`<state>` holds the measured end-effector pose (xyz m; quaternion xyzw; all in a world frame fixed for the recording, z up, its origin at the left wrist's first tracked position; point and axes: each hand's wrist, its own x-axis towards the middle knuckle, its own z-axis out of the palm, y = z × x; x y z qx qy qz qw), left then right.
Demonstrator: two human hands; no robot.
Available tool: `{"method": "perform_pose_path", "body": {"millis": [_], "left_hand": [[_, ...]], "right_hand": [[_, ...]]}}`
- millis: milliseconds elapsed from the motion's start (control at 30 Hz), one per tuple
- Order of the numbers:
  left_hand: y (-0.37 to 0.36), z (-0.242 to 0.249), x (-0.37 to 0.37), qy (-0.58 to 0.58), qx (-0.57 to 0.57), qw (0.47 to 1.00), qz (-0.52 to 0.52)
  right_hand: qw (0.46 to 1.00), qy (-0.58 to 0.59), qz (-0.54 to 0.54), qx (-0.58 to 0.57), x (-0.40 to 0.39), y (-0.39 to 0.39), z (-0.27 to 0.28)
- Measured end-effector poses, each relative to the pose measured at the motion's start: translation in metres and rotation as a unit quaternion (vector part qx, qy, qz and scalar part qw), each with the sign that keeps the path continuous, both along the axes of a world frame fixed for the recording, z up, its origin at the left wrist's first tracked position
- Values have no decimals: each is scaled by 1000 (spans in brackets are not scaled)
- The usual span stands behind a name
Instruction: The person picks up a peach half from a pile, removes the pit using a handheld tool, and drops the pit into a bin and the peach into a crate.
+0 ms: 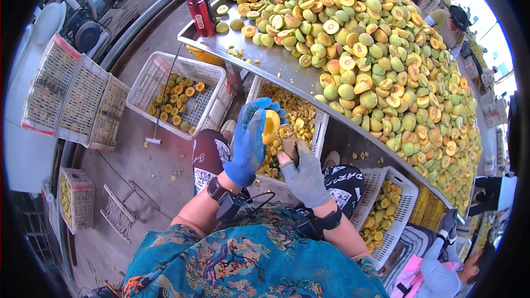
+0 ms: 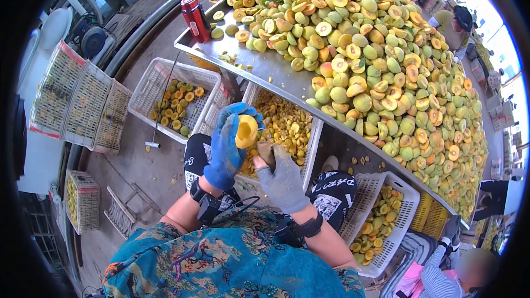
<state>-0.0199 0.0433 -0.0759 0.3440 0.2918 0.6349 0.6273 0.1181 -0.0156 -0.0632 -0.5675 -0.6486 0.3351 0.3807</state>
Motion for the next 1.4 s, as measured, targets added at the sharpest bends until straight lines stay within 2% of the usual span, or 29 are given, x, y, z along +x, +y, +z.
{"method": "perform_pose_path", "body": {"millis": [133, 200, 233, 300, 333, 400, 467, 533, 567, 600, 667, 733, 800, 833, 900, 933, 1000, 1067, 1100, 1133, 1200, 1267, 1333, 1367, 1400], "left_hand": [[-3, 1, 9, 3, 56, 996, 67], [-4, 1, 6, 130, 108, 982, 82], [-5, 2, 6, 129, 108, 982, 80], [-7, 4, 7, 216, 133, 960, 120], [-6, 0, 8, 216, 133, 961, 115], [-1, -9, 10, 258, 227, 922, 179], [0, -10, 8, 275, 245, 912, 178], [-2, -2, 4, 394, 338, 829, 207], [1, 5, -3, 438, 409, 779, 186], [2, 18, -9, 436, 415, 779, 176], [9, 38, -18, 466, 497, 687, 251], [33, 18, -53, 524, 377, 678, 352], [72, 22, -89, 693, 342, 482, 413], [86, 17, -100, 693, 347, 480, 412], [110, -2, -108, 828, 165, 304, 440], [119, -7, -96, 829, 167, 304, 439], [138, -22, -58, 738, 221, 556, 312], [163, -49, -1, 686, 301, 630, 206], [170, -64, 29, 632, 258, 719, 133], [179, -69, 54, 622, 204, 755, 38], [202, -95, 95, 679, 222, 699, -10], [224, -102, 133, 697, 182, 693, -30], [243, -100, 159, 699, -24, 686, -200], [250, -105, 165, 662, -57, 711, -230], [252, -118, 167, 661, -56, 712, -232]], "right_hand": [[999, -35, -35, -11, -12, 1, 7], [997, -21, -50, -48, -14, 2, 2], [997, -21, -52, -49, -15, 2, -1], [997, -38, -58, -32, -18, 2, -6], [997, -38, -63, -34, -17, 3, -5], [997, -36, -49, -53, -15, 8, -1], [994, -37, -60, -80, -13, 12, -8], [995, 68, 11, -68, -8, 19, -33], [991, 36, 45, -120, -1, 22, -48], [991, 41, 34, -119, 1, 23, -68], [982, -91, -2, -166, 13, 27, -100], [975, -99, -27, -196, 26, 30, -99], [981, -85, -61, -161, 38, 31, -103], [983, -78, -81, -143, 42, 32, -105], [983, -55, -68, -164, 48, 32, -109], [981, -37, -50, -184, 50, 31, -111], [983, -20, -52, -176, 49, 27, -113], [963, -15, 0, -268, 51, 26, -116], [966, -14, -3, -257, 52, 25, -118], [966, -16, -5, -256, 53, 25, -118], [967, 5, -15, -254, 59, 23, -112], [965, 21, -33, -258, 65, 21, -107], [966, 42, -73, -245, 71, 18, -107], [963, 53, -67, -255, 76, 19, -104], [963, 52, -70, -255, 79, 16, -108]]}}
